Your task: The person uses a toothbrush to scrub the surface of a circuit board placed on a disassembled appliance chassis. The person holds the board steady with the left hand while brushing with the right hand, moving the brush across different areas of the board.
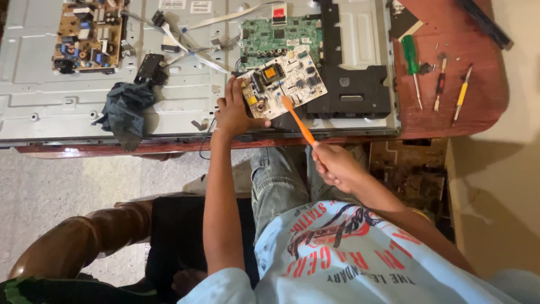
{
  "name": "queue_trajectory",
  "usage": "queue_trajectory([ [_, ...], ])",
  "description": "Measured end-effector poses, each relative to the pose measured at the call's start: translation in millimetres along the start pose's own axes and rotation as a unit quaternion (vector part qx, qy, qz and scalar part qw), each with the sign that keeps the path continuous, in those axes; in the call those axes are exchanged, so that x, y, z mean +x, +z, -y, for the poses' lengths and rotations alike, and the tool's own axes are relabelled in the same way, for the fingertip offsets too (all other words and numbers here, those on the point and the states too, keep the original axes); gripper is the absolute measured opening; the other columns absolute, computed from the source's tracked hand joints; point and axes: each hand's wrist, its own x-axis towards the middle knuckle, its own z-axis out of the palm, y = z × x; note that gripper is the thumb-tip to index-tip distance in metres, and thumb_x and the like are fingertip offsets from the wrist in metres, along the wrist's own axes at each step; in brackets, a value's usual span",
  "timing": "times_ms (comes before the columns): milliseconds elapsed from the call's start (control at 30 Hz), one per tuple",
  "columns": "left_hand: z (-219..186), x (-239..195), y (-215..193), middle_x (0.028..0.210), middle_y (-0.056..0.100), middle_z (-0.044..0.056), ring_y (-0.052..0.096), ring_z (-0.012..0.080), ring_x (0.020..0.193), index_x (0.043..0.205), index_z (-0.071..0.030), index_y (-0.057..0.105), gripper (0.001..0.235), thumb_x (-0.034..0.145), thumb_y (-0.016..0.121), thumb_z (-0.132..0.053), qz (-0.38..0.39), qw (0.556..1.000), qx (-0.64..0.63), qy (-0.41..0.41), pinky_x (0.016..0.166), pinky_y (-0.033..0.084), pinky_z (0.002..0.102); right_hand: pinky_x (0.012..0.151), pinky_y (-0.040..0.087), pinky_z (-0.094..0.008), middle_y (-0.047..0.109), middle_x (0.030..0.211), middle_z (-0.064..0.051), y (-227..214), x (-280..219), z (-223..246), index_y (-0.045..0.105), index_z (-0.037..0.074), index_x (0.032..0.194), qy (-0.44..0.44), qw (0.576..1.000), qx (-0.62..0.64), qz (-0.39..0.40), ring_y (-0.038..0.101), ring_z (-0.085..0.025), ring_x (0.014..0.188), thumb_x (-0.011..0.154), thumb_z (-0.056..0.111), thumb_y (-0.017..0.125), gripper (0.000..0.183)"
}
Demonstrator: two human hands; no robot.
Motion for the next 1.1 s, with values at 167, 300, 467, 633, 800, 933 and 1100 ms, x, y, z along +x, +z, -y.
queue_trajectory([
  [167, 8.7, 3.3, 11.0, 0.171, 0.010, 0.003, 0.035, 0.0507, 0.138, 0.161, -0.018, 0.012, 0.153, 0.044, 0.099, -0.061, -0.038, 0.998, -0.014, 0.046, 0.103, 0.040, 0.067, 0.029, 0.020, -0.027, 0.043, 0.053, 0.000, 14.4, -8.4, 6.5, 0.049, 0.009, 0.082, -0.025, 0.999, -0.017, 0.033, 0.030, -0.009, 0.033, 0.103, 0.037, 0.050, 0.035],
  [300, 12.0, 1.4, 9.6, 0.171, 0.012, 0.002, 0.037, 0.0503, 0.139, 0.161, -0.020, 0.015, 0.150, 0.044, 0.100, -0.061, -0.042, 0.998, -0.014, 0.044, 0.101, 0.041, 0.067, 0.030, 0.019, -0.027, 0.043, 0.052, 0.000, 15.7, -12.1, 13.1, 0.049, 0.011, 0.082, 0.003, 0.999, -0.033, -0.010, 0.028, -0.009, 0.033, 0.103, 0.040, 0.046, 0.036],
  [467, 12.6, 2.0, 13.2, 0.170, 0.009, 0.005, 0.035, 0.0518, 0.138, 0.160, -0.018, 0.013, 0.149, 0.047, 0.100, -0.060, -0.048, 0.998, -0.017, 0.049, 0.102, 0.039, 0.068, 0.029, 0.022, -0.027, 0.045, 0.052, -0.001, 21.1, -9.6, 10.6, 0.051, 0.010, 0.080, -0.028, 0.996, -0.089, -0.002, 0.031, -0.009, 0.032, 0.104, 0.042, 0.045, 0.040],
  [633, 20.8, 9.6, 14.6, 0.172, 0.007, 0.005, 0.032, 0.0538, 0.140, 0.162, -0.019, 0.013, 0.144, 0.052, 0.099, -0.056, -0.026, 0.998, -0.034, 0.055, 0.103, 0.036, 0.069, 0.030, 0.027, -0.028, 0.051, 0.054, -0.004, 5.3, -6.0, 11.5, 0.052, 0.011, 0.081, -0.001, 0.994, -0.110, -0.020, 0.038, -0.010, 0.034, 0.102, 0.044, 0.045, 0.040],
  [800, 18.3, 11.3, 13.4, 0.171, 0.006, 0.006, 0.032, 0.0538, 0.140, 0.162, -0.017, 0.007, 0.151, 0.048, 0.099, -0.055, -0.023, 0.997, -0.044, 0.051, 0.105, 0.038, 0.067, 0.032, 0.023, -0.025, 0.051, 0.055, -0.002, 0.1, -13.4, 6.1, 0.052, 0.012, 0.081, -0.008, 0.994, -0.108, 0.026, 0.037, -0.008, 0.035, 0.104, 0.049, 0.044, 0.045],
  [933, 21.7, 9.5, 10.6, 0.172, 0.006, 0.004, 0.030, 0.0545, 0.142, 0.163, -0.019, 0.011, 0.144, 0.054, 0.099, -0.052, -0.003, 0.998, -0.039, 0.056, 0.106, 0.036, 0.068, 0.031, 0.025, -0.027, 0.053, 0.056, -0.004, 14.3, -3.5, 3.3, 0.054, 0.008, 0.086, -0.051, 0.993, -0.109, 0.007, 0.036, -0.008, 0.035, 0.105, 0.048, 0.045, 0.045],
  [1100, 28.0, 20.5, 8.5, 0.171, 0.002, 0.008, 0.030, 0.0567, 0.139, 0.162, -0.015, 0.007, 0.146, 0.054, 0.099, -0.050, -0.001, 0.995, -0.046, 0.084, 0.108, 0.037, 0.064, 0.032, 0.024, -0.025, 0.054, 0.057, -0.003, 1.7, -6.3, 15.8, 0.064, 0.008, 0.102, -0.037, 0.991, -0.112, 0.059, 0.035, -0.007, 0.035, 0.103, 0.050, 0.044, 0.046],
])
